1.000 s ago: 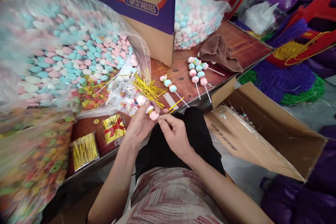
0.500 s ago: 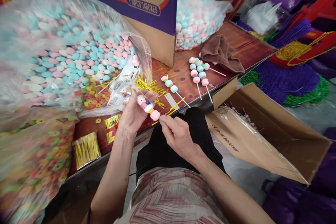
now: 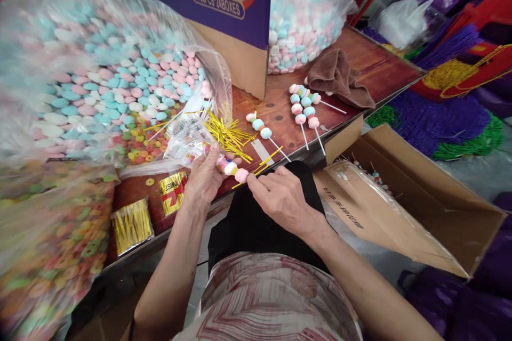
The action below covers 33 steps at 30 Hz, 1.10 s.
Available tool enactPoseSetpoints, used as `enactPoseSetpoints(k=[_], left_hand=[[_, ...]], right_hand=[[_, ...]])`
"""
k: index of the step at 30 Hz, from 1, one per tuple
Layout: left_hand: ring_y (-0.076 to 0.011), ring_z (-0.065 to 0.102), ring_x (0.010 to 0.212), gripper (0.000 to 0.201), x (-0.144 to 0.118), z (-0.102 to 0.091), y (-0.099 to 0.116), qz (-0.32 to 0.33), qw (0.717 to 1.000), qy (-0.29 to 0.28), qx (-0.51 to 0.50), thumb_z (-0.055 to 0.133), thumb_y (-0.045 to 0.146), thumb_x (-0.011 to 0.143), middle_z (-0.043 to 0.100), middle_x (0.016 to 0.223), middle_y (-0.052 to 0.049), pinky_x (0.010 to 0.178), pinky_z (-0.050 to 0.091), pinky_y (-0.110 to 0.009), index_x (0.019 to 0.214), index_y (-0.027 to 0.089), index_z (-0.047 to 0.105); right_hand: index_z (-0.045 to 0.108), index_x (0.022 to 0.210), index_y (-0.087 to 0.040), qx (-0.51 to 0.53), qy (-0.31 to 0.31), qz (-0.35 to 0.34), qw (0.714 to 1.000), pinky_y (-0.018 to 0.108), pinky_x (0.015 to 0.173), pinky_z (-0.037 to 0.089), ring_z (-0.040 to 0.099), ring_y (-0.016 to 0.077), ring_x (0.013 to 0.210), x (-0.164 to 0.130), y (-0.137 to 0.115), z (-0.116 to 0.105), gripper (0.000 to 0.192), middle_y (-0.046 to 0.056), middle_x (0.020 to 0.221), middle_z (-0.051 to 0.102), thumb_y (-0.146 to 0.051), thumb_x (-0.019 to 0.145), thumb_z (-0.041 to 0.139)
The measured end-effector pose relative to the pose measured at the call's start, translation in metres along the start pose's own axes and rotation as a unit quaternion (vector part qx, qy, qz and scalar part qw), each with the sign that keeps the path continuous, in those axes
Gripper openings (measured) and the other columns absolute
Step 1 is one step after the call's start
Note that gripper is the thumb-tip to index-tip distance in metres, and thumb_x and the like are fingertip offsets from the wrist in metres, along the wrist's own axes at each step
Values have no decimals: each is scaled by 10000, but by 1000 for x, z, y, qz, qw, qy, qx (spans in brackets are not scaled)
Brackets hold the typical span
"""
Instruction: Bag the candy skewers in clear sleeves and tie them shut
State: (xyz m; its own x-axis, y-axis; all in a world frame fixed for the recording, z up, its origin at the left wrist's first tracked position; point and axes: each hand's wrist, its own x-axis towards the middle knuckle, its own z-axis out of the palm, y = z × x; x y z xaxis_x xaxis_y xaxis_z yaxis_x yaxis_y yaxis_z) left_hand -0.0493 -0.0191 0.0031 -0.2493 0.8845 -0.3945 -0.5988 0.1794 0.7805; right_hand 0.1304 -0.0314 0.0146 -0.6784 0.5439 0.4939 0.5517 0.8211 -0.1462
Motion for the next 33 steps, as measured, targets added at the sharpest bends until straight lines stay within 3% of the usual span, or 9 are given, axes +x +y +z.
enactPoseSetpoints(k=[4, 7, 11, 15, 23, 28, 31, 33], left_hand=[[-214, 736, 703, 369, -2, 2, 0, -14, 1000, 3, 24, 812, 445, 699, 692, 656, -35, 712, 602, -324, 744, 138, 612], [-224, 741, 711, 368, -1, -1, 3, -36, 999, -6, 22, 798, 448, 719, 707, 683, -51, 707, 606, -337, 760, 136, 606], [-242, 749, 760, 375, 2, -8, 7, -59, 998, -15, 1, 747, 497, 765, 727, 730, -60, 721, 609, -367, 791, 154, 596], [-248, 750, 775, 401, 2, -8, 7, -53, 999, -6, 6, 724, 542, 769, 731, 727, -62, 725, 609, -376, 805, 164, 596], [-259, 743, 797, 363, -5, 0, -6, -59, 997, -34, 28, 791, 477, 715, 726, 694, -91, 726, 595, -337, 722, 144, 647], [-270, 728, 839, 410, -17, -1, -1, -104, 989, -102, 33, 774, 526, 713, 732, 764, -134, 746, 576, -345, 744, 126, 691], [-232, 718, 827, 443, -25, -1, 2, -92, 994, -62, 8, 748, 579, 720, 731, 887, -121, 746, 560, -332, 876, 169, 684], [-201, 702, 822, 463, -23, -3, -1, -27, 999, 16, 42, 758, 587, 705, 712, 960, -100, 714, 542, -292, 957, 205, 685]], right_hand=[[659, 1049, -128, -25, 26, -29, 999, 313, 591, 277, 434, 94, 526, 2, -1, 10, 222, -46, 570, 519, -69, 950, 469], [663, 1020, -140, -9, 33, -12, 999, 309, 595, 280, 448, 91, 535, 3, -4, 16, 216, -43, 576, 530, -78, 956, 466], [666, 902, -169, 50, 4, 37, 998, 294, 590, 275, 442, 80, 525, 2, -2, 10, 251, -45, 568, 539, -120, 984, 433], [665, 864, -174, 32, -5, 33, 999, 300, 587, 264, 418, 85, 514, 2, 1, 2, 259, -46, 545, 527, -121, 981, 441], [666, 1011, -105, -49, 81, 18, 995, 315, 600, 301, 507, 108, 546, 6, -20, 35, 180, -11, 584, 599, -76, 941, 503], [669, 921, -152, 45, 126, 90, 987, 297, 608, 403, 631, 124, 608, 13, -30, 43, 189, 21, 657, 683, -56, 931, 507], [627, 1245, -193, 78, 206, 74, 973, 333, 602, 479, 685, 171, 612, 14, -25, 46, 384, 47, 727, 739, -45, 900, 547], [516, 1428, -255, 65, 255, 47, 964, 371, 564, 493, 696, 215, 587, 15, -19, 55, 600, 65, 769, 771, -51, 867, 582]])
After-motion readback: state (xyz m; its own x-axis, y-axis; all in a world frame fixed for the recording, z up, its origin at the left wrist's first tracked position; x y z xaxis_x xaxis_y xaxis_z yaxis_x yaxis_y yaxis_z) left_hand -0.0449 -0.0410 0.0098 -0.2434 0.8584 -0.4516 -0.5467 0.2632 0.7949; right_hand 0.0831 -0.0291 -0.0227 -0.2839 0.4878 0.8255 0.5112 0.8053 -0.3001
